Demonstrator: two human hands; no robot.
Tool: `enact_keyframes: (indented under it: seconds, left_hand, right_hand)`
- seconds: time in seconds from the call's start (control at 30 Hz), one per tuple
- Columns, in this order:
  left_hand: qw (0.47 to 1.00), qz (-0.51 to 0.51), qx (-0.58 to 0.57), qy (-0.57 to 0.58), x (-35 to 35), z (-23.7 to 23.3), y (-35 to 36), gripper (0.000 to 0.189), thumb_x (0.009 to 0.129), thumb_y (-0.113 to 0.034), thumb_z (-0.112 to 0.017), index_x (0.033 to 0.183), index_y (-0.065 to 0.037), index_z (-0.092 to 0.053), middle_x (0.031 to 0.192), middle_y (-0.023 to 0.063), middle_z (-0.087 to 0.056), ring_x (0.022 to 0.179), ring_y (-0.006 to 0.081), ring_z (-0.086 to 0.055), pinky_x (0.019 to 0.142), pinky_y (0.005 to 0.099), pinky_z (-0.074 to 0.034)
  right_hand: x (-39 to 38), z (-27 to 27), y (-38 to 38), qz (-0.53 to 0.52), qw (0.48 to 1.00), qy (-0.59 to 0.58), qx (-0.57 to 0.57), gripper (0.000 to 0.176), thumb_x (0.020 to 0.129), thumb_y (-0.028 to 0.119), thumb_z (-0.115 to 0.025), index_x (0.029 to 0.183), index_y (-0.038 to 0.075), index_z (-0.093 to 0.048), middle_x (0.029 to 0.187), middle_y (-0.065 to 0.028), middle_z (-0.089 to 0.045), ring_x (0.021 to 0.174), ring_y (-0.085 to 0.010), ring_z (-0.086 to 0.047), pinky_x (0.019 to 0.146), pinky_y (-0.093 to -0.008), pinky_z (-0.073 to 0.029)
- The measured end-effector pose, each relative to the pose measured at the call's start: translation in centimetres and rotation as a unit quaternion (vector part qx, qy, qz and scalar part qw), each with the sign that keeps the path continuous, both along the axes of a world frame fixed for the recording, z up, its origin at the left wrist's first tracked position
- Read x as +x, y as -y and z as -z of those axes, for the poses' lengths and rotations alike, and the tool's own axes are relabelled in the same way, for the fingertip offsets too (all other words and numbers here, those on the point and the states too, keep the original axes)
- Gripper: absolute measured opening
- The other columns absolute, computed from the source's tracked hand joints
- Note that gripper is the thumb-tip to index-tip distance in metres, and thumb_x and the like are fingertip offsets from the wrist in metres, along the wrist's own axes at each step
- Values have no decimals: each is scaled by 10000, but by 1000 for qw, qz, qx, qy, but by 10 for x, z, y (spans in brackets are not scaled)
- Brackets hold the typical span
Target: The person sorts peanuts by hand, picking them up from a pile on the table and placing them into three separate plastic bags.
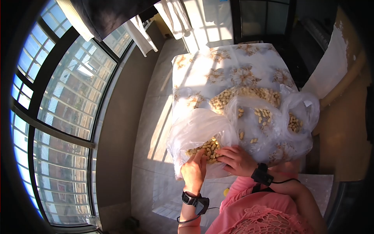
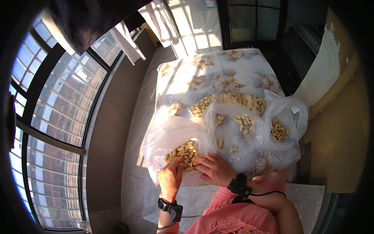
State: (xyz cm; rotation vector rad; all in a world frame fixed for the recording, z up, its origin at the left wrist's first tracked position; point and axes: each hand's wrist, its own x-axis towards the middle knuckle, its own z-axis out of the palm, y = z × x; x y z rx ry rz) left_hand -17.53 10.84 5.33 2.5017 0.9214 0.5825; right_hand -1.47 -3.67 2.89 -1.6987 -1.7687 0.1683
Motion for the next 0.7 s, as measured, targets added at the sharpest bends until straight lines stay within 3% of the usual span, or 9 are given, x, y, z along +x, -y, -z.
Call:
enact_keyframes:
  seconds: [0.13, 0.27, 0.33, 0.43, 0.53, 0.67, 0.7]
  left_hand:
    - [999, 48, -6, 25, 0, 2, 1, 281, 869, -156, -739, 1144, -112, -704, 672, 93, -669, 606, 292, -672, 558, 401, -508]
    - [999, 20, -26, 7, 7, -8, 2, 284, 878, -200, -739, 1149, -120, -709, 672, 101, -670, 601, 302, -673, 567, 412, -516]
    - [996, -39, 7, -80, 12, -3, 1, 290, 883, -259, -738, 1142, -131, -714, 679, 110, -681, 610, 316, -682, 577, 421, -529]
    - [994, -11, 42, -100, 23, -5, 1, 323, 886, -301, -733, 1151, -118, -704, 694, 116, -693, 625, 327, -691, 579, 427, -537]
    - [996, 64, -2, -59, 30, -7, 5, 338, 900, -296, -715, 1172, -98, -689, 714, 121, -703, 650, 334, -698, 581, 431, -542]
    - [998, 69, 5, -11, 34, -7, 5, 293, 910, -286, -702, 1140, -107, -704, 731, 132, -706, 649, 334, -695, 580, 434, -541]
    - [999, 28, -10, -34, 36, -11, 5, 261, 912, -278, -696, 1122, -124, -719, 744, 133, -709, 653, 334, -695, 585, 434, -542]
  right_hand:
    - [0, 0, 0, -1, 1000, 1, 2, 390, 753, 151, -776, 1120, 71, -672, 1390, -49, -571, 1295, -234, -517, 1070, -406, -404]
    - [-1, 1, 0, 4, 1000, 4, 2, 388, 753, 155, -774, 1119, 73, -672, 1388, -47, -572, 1294, -238, -515, 1073, -408, -403]
    - [-1, 1, 0, 3, 1000, 7, 2, 392, 753, 158, -773, 1122, 75, -672, 1384, -46, -573, 1291, -239, -516, 1073, -408, -403]
    - [-1, 1, 0, 2, 1000, 16, 3, 398, 751, 161, -770, 1128, 79, -672, 1378, -45, -575, 1281, -242, -520, 1071, -408, -404]
    - [0, 5, 0, 3, 1000, 15, 6, 402, 749, 161, -769, 1132, 85, -673, 1376, -45, -574, 1271, -242, -524, 1069, -410, -406]
    - [0, 6, -1, 3, 1000, 10, 12, 408, 744, 159, -769, 1135, 94, -674, 1367, -45, -575, 1262, -243, -528, 1064, -414, -407]
    - [0, 6, -1, 4, 1000, 10, 13, 408, 744, 159, -769, 1135, 94, -674, 1367, -45, -575, 1262, -243, -528, 1064, -414, -407]
